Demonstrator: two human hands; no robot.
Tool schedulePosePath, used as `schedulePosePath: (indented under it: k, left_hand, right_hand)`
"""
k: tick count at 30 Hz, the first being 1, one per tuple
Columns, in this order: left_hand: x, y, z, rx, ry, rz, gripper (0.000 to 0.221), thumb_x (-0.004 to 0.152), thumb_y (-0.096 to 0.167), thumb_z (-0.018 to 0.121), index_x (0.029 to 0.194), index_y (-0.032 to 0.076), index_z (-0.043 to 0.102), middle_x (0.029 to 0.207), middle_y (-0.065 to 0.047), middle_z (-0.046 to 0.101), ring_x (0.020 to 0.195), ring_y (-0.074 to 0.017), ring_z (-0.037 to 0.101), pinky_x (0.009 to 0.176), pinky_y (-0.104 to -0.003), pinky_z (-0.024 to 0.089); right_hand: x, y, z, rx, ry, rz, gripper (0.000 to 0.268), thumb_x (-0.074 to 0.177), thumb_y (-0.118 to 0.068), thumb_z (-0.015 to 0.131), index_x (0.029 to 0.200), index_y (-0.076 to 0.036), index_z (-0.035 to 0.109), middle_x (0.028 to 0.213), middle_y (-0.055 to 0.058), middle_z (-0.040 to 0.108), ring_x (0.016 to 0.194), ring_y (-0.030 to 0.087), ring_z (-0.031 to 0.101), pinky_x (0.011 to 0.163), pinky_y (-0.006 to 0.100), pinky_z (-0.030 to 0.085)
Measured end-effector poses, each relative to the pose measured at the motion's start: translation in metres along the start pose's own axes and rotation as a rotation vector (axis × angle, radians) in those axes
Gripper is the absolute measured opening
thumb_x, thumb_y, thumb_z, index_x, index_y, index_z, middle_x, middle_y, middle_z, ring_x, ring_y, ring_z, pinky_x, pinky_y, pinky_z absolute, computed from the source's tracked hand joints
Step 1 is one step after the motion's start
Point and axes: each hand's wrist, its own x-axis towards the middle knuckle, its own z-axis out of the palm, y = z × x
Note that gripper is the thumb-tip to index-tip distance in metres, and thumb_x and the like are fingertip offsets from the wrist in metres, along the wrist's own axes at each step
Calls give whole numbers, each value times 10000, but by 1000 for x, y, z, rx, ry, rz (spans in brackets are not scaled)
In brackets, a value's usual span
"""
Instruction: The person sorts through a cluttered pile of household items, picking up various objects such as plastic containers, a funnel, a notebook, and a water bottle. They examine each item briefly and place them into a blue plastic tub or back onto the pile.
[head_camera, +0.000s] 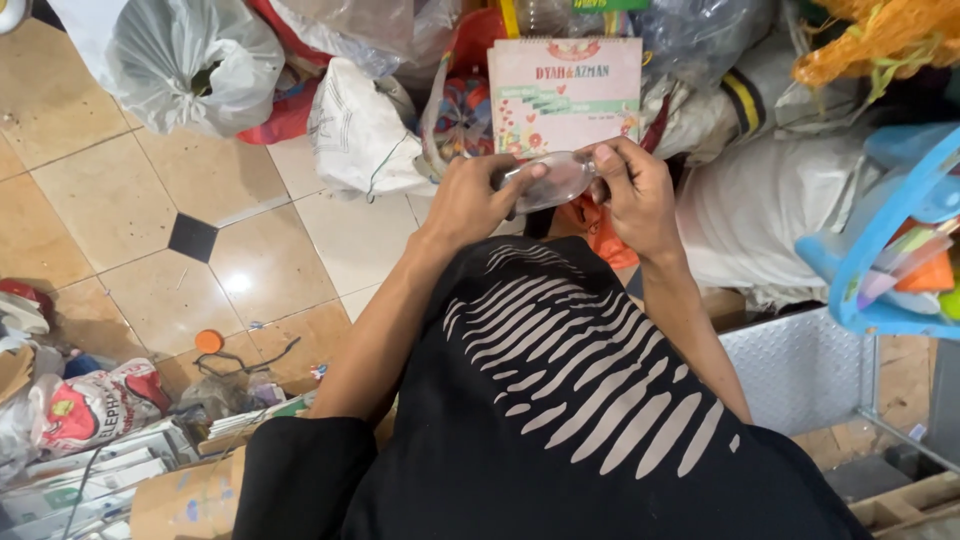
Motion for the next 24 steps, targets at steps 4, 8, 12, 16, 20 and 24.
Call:
schedulePosePath:
  k: [4, 8, 12, 16, 20, 24]
  left_hand:
    - [25, 10, 13, 16, -90, -52, 589, 910, 601, 661, 992, 30, 781, 682, -158, 720, 652, -294, 734, 680, -409, 553]
    - [46, 29, 28, 215, -35, 198, 668, 693, 575, 851, 1043, 16, 747, 718, -197, 719, 704, -388, 711, 659, -465, 535]
    - [61, 31, 57, 95, -64, 245, 648, 736, 464, 852, 1181, 26, 681, 816, -187, 731, 770, -383, 721, 677, -441, 542]
    - [76, 39, 79, 49, -39, 51, 581, 769, 454, 868, 1084, 20, 644, 795, -170, 718, 732, -330, 733, 694, -410, 550]
    - [81, 30, 95, 26, 106, 40, 643, 755, 447, 902, 1109, 1, 603, 880, -162, 718, 757, -266, 722, 702, -381, 560]
    - [70, 18, 101, 51, 254, 162, 735, 766, 398, 898, 1240, -32, 538, 970, -189, 705, 831, -286, 686, 736, -399, 546]
  right_hand:
    - [14, 3, -27, 20, -12, 23, 337, 1136, -257, 517, 1105, 19, 708, 761, -14, 590, 668, 47, 497, 603, 218, 413]
    - [25, 16, -55, 97, 17, 91, 345, 1123, -262, 503, 1100, 10, 713, 707, -24, 557, 632, 44, 478, 563, 211, 386]
    - [40, 38, -80, 361, 105, 215, 314, 1089, -266, 521, 1021, -20, 703, 606, -41, 476, 476, 47, 371, 443, 216, 300]
    - [63, 32, -104, 407, 57, 97, 286, 1124, -226, 543, 1105, 26, 679, 735, -1, 550, 620, 70, 466, 551, 215, 353]
    - [94, 104, -129, 227, -76, 99, 288, 1076, -136, 589, 1288, 55, 636, 969, 3, 639, 819, 77, 583, 715, 220, 511]
    - [146, 217, -130, 46, -276, 275, 356, 994, -168, 584, 1304, 3, 549, 975, 63, 718, 788, 156, 719, 699, 294, 620]
